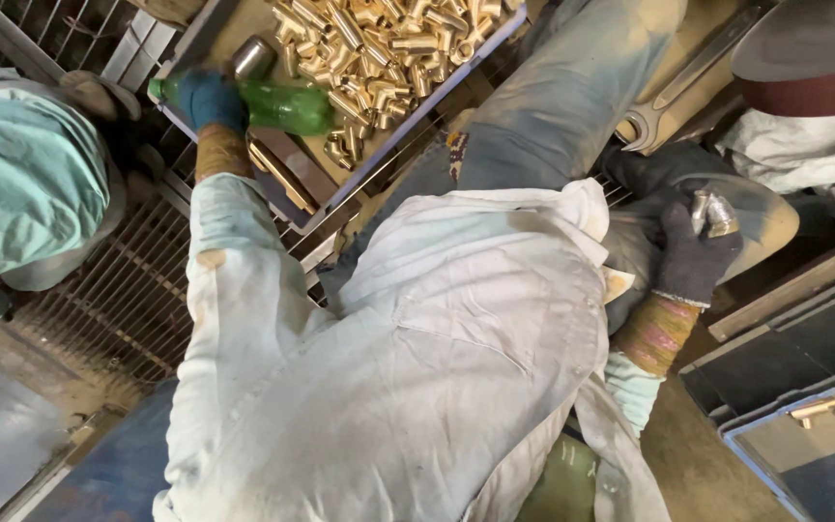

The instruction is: The person sits on the floor and repeatedly picks up brass-colored metal parts from a bin, grinds them against a rotating belt sander, and places them into a metal tray. The person uses both hands to hold and rotate the parts while grinding.

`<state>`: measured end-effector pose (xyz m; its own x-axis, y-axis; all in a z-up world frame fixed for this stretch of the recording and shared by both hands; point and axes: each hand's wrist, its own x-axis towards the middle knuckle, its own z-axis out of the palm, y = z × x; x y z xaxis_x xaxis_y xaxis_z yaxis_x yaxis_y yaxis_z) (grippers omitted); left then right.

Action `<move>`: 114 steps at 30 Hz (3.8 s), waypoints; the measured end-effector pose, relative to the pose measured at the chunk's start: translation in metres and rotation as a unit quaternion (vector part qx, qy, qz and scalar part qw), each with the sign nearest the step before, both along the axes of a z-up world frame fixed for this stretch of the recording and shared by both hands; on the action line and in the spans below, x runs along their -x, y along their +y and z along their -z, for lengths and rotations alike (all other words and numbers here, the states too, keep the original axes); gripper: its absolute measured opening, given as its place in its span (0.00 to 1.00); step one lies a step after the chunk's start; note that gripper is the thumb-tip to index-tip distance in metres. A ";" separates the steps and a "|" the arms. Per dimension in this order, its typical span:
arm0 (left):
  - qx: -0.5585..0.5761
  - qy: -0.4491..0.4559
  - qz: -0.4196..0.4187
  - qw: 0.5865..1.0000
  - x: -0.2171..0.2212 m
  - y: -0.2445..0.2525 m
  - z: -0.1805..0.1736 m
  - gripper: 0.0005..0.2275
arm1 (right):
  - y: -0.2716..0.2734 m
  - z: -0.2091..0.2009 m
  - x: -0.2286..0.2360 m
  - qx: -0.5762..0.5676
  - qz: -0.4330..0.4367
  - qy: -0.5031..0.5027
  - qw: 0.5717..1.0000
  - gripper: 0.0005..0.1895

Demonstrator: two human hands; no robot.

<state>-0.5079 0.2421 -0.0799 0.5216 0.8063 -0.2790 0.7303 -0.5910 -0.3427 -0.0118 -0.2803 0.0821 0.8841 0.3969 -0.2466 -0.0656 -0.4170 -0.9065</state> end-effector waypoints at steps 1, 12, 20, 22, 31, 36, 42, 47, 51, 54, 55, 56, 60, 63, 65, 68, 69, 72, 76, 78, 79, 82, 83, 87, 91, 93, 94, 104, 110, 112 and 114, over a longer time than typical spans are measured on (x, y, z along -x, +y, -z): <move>-0.001 0.005 -0.036 0.999 0.005 -0.005 0.001 0.21 | 0.003 0.000 0.000 0.027 -0.019 -0.022 0.999 0.15; 0.054 -0.100 -0.415 0.903 -0.001 -0.033 0.023 0.15 | 0.015 0.008 0.000 0.093 -0.073 -0.091 0.989 0.15; 0.002 -0.729 -0.601 0.328 0.009 -0.079 0.036 0.24 | 0.018 0.016 -0.004 0.143 -0.080 -0.114 0.980 0.19; 0.035 -0.704 -0.607 0.366 0.003 -0.072 0.037 0.23 | 0.023 0.017 -0.006 0.150 -0.071 -0.102 0.981 0.19; 0.216 -0.621 -0.427 0.621 0.002 -0.047 0.008 0.18 | 0.020 0.020 -0.008 0.080 -0.075 -0.065 0.992 0.17; 0.238 -0.630 -0.435 0.598 0.035 -0.037 -0.006 0.15 | 0.016 0.026 -0.008 0.084 -0.075 -0.061 0.992 0.18; 0.094 -0.533 -0.250 0.803 -0.008 0.027 0.007 0.16 | 0.014 0.030 -0.009 0.076 -0.113 -0.125 0.983 0.17; 0.107 -0.373 -0.192 0.901 -0.049 0.069 -0.004 0.14 | 0.020 0.027 -0.007 0.102 -0.096 -0.087 0.986 0.17; 0.133 -0.278 -0.161 0.938 -0.072 0.075 -0.012 0.11 | 0.030 0.019 -0.002 0.103 -0.070 -0.113 0.986 0.19; 0.141 -0.250 -0.135 0.948 -0.090 0.079 -0.017 0.10 | 0.038 0.009 -0.003 0.132 -0.088 -0.047 0.986 0.17; 0.143 -0.244 -0.127 0.951 -0.098 0.080 -0.019 0.10 | 0.041 0.007 -0.002 0.128 -0.091 -0.071 0.985 0.18; 0.144 -0.240 -0.118 0.953 -0.104 0.082 -0.020 0.09 | 0.042 0.005 -0.001 0.124 -0.093 -0.095 0.983 0.18; 0.145 -0.221 -0.107 0.959 -0.114 0.079 -0.022 0.07 | 0.039 0.000 0.000 0.112 -0.111 -0.068 0.985 0.16; 0.137 -0.212 -0.118 0.960 -0.102 0.071 -0.021 0.06 | 0.036 0.003 -0.002 0.127 -0.114 -0.068 0.983 0.16; 0.133 -0.209 -0.121 0.961 -0.094 0.059 -0.016 0.06 | 0.034 0.009 -0.006 0.104 -0.113 -0.072 0.986 0.17; 0.112 -0.240 -0.092 0.960 -0.091 0.048 -0.007 0.04 | 0.027 0.020 -0.006 0.102 -0.114 -0.106 0.983 0.18; 0.104 -0.251 -0.068 0.960 -0.093 0.048 -0.003 0.06 | 0.025 0.023 -0.006 0.107 -0.115 -0.123 0.980 0.19; 0.091 -0.252 -0.026 0.963 -0.096 0.047 0.004 0.10 | 0.022 0.029 -0.003 0.139 -0.116 -0.236 0.955 0.21; 0.087 -0.212 -0.029 0.973 -0.111 0.051 0.005 0.11 | 0.022 0.023 -0.006 0.119 -0.129 -0.169 0.970 0.16; 0.106 -0.197 -0.032 0.974 -0.117 0.056 -0.011 0.11 | 0.024 0.017 -0.004 0.104 -0.136 -0.160 0.972 0.14; 0.132 -0.182 -0.044 0.973 -0.118 0.056 -0.020 0.10 | 0.025 0.014 -0.004 0.100 -0.128 -0.158 0.974 0.15; 0.158 -0.265 -0.015 0.951 -0.124 0.055 -0.077 0.05 | 0.029 0.007 -0.002 0.098 -0.106 -0.135 0.980 0.16; 0.141 -0.383 0.048 0.912 -0.128 0.047 -0.099 0.06 | 0.031 0.006 -0.003 0.102 -0.100 -0.114 0.983 0.16; 0.353 -0.541 -0.112 0.755 -0.156 0.006 -0.202 0.15 | 0.035 0.003 -0.005 0.090 -0.106 -0.103 0.985 0.14; 0.374 -0.575 0.098 0.721 -0.221 -0.026 -0.274 0.14 | 0.038 -0.002 -0.005 0.088 -0.090 -0.073 0.989 0.14; 0.360 -0.571 0.168 0.718 -0.254 -0.044 -0.291 0.12 | 0.040 -0.005 -0.005 0.069 -0.092 -0.065 0.991 0.15; 0.353 -0.572 0.200 0.713 -0.269 -0.051 -0.296 0.11 | 0.040 -0.006 -0.005 0.075 -0.095 -0.075 0.990 0.15; 0.252 -0.531 0.283 0.758 -0.393 -0.091 -0.181 0.11 | 0.037 0.012 -0.008 0.151 -0.103 -0.099 0.978 0.18; 0.351 -0.425 0.087 0.830 -0.451 -0.091 -0.005 0.09 | 0.037 0.014 -0.004 0.111 -0.089 -0.064 0.988 0.20; 0.348 -0.417 0.070 0.837 -0.468 -0.083 0.035 0.10 | 0.039 0.009 -0.007 0.152 -0.103 -0.085 0.979 0.19; 0.344 -0.405 0.056 0.845 -0.478 -0.076 0.066 0.10 | 0.043 0.003 -0.006 0.144 -0.094 -0.062 0.983 0.19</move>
<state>-0.0294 0.1662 -0.1462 0.8280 0.5322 -0.1764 0.4873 -0.5274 0.6959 -0.0057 -0.2376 0.0788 0.8321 0.4858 -0.2674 0.1412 -0.6520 -0.7450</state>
